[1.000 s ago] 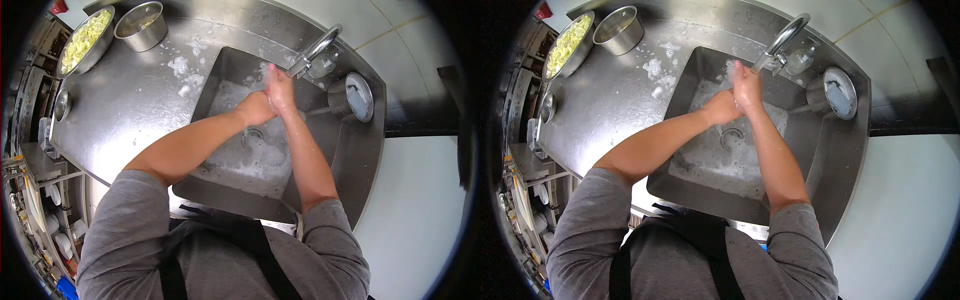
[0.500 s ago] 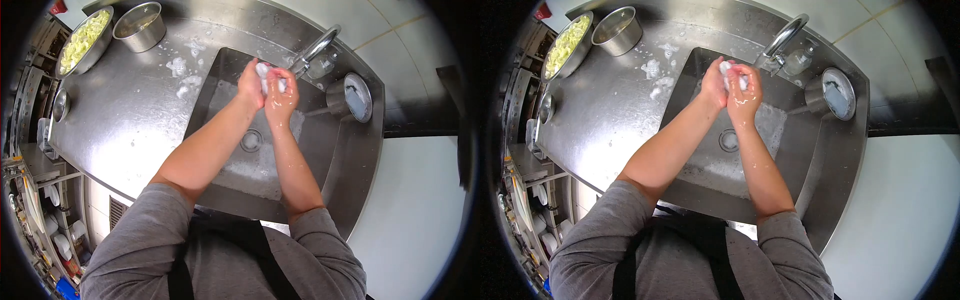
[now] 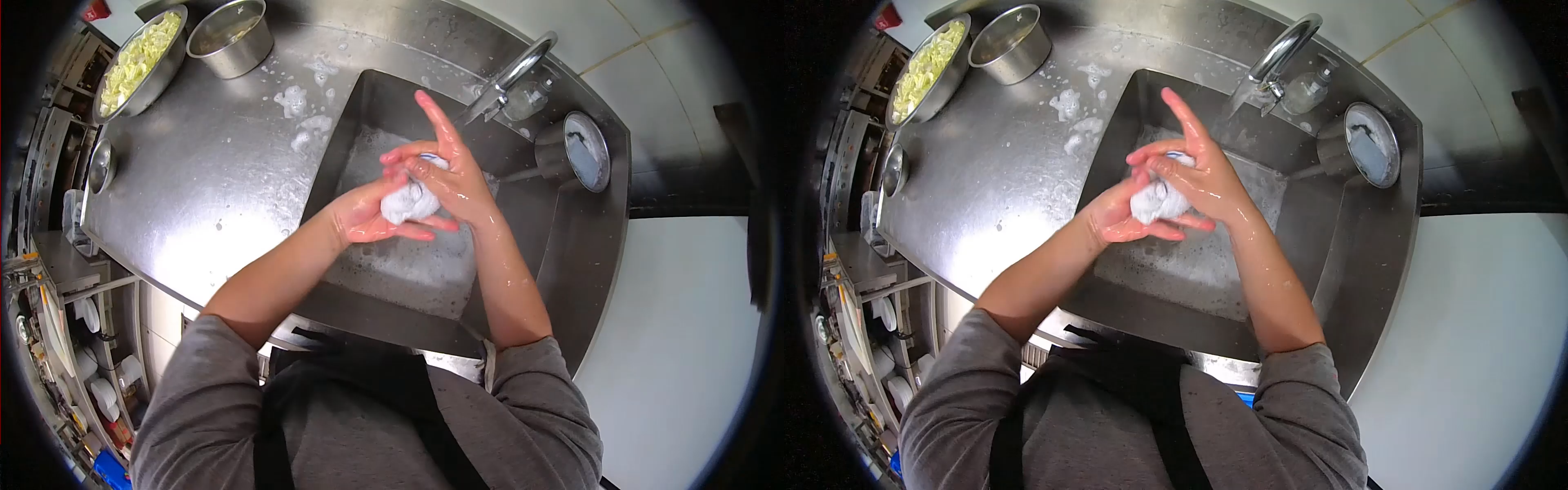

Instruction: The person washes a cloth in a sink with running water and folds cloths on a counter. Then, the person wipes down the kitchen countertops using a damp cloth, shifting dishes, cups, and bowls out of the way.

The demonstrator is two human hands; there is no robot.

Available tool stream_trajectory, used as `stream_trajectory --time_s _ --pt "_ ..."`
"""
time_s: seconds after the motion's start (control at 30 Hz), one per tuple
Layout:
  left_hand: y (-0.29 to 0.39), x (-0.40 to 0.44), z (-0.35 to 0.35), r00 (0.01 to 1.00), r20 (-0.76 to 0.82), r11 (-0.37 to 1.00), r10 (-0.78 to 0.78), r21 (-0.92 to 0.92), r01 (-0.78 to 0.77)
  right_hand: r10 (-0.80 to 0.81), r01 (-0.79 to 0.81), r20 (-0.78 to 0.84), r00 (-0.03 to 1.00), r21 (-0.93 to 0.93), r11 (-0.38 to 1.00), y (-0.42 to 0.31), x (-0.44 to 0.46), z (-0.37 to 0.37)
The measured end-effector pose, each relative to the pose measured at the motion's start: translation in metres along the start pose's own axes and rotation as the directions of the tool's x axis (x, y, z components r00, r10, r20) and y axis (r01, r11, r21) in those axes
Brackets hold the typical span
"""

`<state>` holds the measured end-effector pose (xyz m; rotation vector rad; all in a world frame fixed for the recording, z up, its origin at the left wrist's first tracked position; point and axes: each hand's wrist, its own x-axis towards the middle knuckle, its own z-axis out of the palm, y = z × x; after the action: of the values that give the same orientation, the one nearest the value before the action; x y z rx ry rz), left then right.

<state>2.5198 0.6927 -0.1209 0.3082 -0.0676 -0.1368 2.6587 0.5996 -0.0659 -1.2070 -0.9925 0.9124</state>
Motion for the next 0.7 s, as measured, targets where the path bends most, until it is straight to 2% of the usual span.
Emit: stream_trajectory --time_s 0.03,0.07,0.1,0.17,0.2,0.27,0.3,0.37,0.4,0.47,0.5,0.57,0.6,0.67,0.7 --pt "-0.002 -0.006 0.001 0.991 -0.057 0.982 -0.125 0.136 0.131 0.110 -0.120 0.102 0.989 0.092 0.988 -0.007 -0.003 0.005" --pt "0.002 -0.008 0.028 0.959 -0.238 0.959 -0.154 0.199 0.203 0.135 -0.134 0.105 0.985 -0.021 0.991 -0.009 -0.005 0.007" --pt "-0.001 -0.007 0.026 0.959 -0.239 0.961 -0.152 0.190 0.200 0.144 -0.142 0.108 0.984 -0.021 0.990 -0.007 -0.006 0.009" --pt "-0.008 -0.005 0.015 0.874 -0.396 0.815 -0.283 0.382 0.436 0.231 -0.229 0.093 0.969 -0.030 0.973 0.006 -0.008 0.015" --pt "-0.016 -0.007 0.012 0.872 -0.397 0.821 -0.285 0.369 0.436 0.244 -0.243 0.096 0.965 -0.028 0.970 0.018 -0.010 0.019" --pt "-0.027 -0.006 0.008 0.789 -0.598 0.812 -0.142 0.385 0.438 0.371 -0.369 -0.025 0.928 0.067 0.927 0.046 -0.011 0.022" --pt "-0.032 -0.004 0.003 0.788 -0.600 0.818 -0.138 0.380 0.433 0.377 -0.375 -0.016 0.926 0.065 0.925 0.058 -0.010 0.026" --pt "-0.042 -0.001 -0.013 0.653 -0.757 0.656 0.006 0.496 0.569 0.415 -0.415 -0.144 0.898 0.030 0.909 0.082 -0.009 0.032" --pt "-0.052 -0.002 -0.030 0.651 -0.759 0.661 0.008 0.492 0.566 0.419 -0.419 -0.138 0.897 0.029 0.907 0.096 -0.009 0.033" --pt "-0.076 -0.001 -0.070 0.713 -0.572 0.469 0.405 0.799 0.375 0.400 -0.441 -0.294 0.868 -0.085 0.893 0.124 -0.007 0.032" --pt "-0.077 0.000 -0.075 0.713 -0.572 0.473 0.406 0.799 0.372 0.402 -0.443 -0.293 0.868 -0.089 0.892 0.133 -0.006 0.032" --pt "-0.075 0.002 -0.086 0.702 -0.534 0.078 0.472 0.818 0.570 0.337 -0.501 -0.437 0.834 -0.343 0.795 0.152 -0.003 0.034" --pt "-0.077 0.003 -0.093 0.701 -0.533 0.080 0.474 0.819 0.569 0.336 -0.500 -0.435 0.835 -0.346 0.794 0.162 -0.003 0.036" --pt "-0.082 0.005 -0.106 0.614 -0.601 0.107 0.511 0.754 0.648 0.068 -0.432 -0.548 0.833 -0.571 0.698 0.181 -0.002 0.039" --pt "-0.088 0.006 -0.115 0.612 -0.599 0.108 0.517 0.754 0.648 0.065 -0.427 -0.544 0.837 -0.574 0.699 0.184 -0.003 0.041"
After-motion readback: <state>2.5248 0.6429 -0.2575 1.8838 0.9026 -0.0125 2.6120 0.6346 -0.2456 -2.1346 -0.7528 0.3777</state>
